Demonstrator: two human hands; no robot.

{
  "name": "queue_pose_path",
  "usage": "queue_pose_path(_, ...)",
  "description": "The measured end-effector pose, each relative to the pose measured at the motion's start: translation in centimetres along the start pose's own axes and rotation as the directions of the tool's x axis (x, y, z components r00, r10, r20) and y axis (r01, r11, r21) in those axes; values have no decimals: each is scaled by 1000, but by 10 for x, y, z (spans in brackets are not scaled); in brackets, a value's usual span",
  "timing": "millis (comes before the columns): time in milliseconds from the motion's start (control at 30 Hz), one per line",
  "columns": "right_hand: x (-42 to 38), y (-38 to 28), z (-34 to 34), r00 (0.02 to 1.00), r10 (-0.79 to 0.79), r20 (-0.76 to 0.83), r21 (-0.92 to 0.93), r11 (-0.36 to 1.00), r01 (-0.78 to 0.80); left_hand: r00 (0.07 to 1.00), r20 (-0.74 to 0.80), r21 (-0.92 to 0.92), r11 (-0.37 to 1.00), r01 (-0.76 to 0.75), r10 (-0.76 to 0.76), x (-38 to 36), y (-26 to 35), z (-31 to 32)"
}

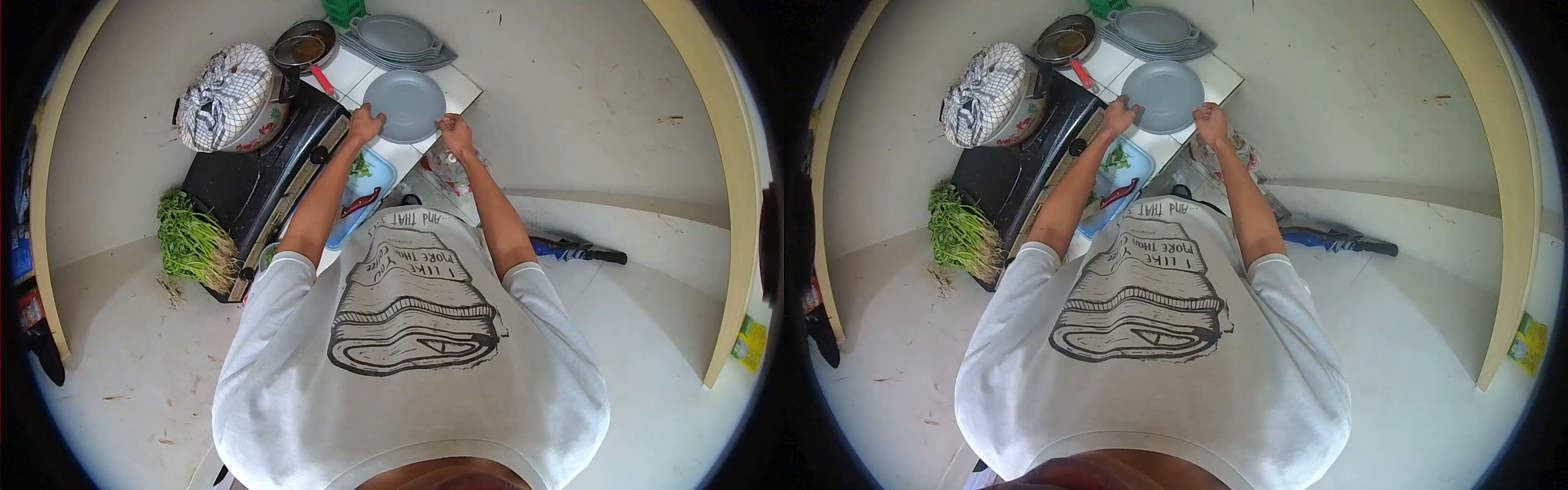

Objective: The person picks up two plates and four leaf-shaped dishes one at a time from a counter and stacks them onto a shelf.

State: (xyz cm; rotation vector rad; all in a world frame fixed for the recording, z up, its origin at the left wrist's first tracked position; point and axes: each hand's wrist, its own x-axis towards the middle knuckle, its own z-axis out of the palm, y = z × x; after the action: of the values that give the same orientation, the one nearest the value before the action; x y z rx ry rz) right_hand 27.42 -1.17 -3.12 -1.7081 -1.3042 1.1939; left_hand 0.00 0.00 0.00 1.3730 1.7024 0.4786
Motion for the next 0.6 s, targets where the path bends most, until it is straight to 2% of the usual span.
queue_pose_path(67,1,-3,7,983,-128,-131,-222,970,97,988,-146,118,993,-25,43,-4,3,8)
queue_pose_path(100,-5,6,-2,986,-107,-125,-242,967,74,992,-126,100,995,-11,24,-9,3,29)
queue_pose_path(167,2,5,4,961,-208,-180,-388,913,125,945,-323,312,949,51,55,-5,5,36)
queue_pose_path(200,5,6,6,961,-212,-178,-387,913,130,943,-328,311,949,53,55,-2,4,36)
queue_pose_path(267,13,8,7,968,-169,-183,-367,926,92,951,-303,132,986,106,-62,9,4,34)
queue_pose_path(400,28,9,11,976,-101,-192,-364,931,25,963,-244,5,993,121,-116,20,11,19)
queue_pose_path(467,29,9,11,979,-63,-193,-306,952,1,927,-233,-277,933,228,-295,25,12,14)
queue_pose_path(600,24,6,3,977,-95,-193,-312,950,30,907,-208,-372,887,274,-367,28,19,10)
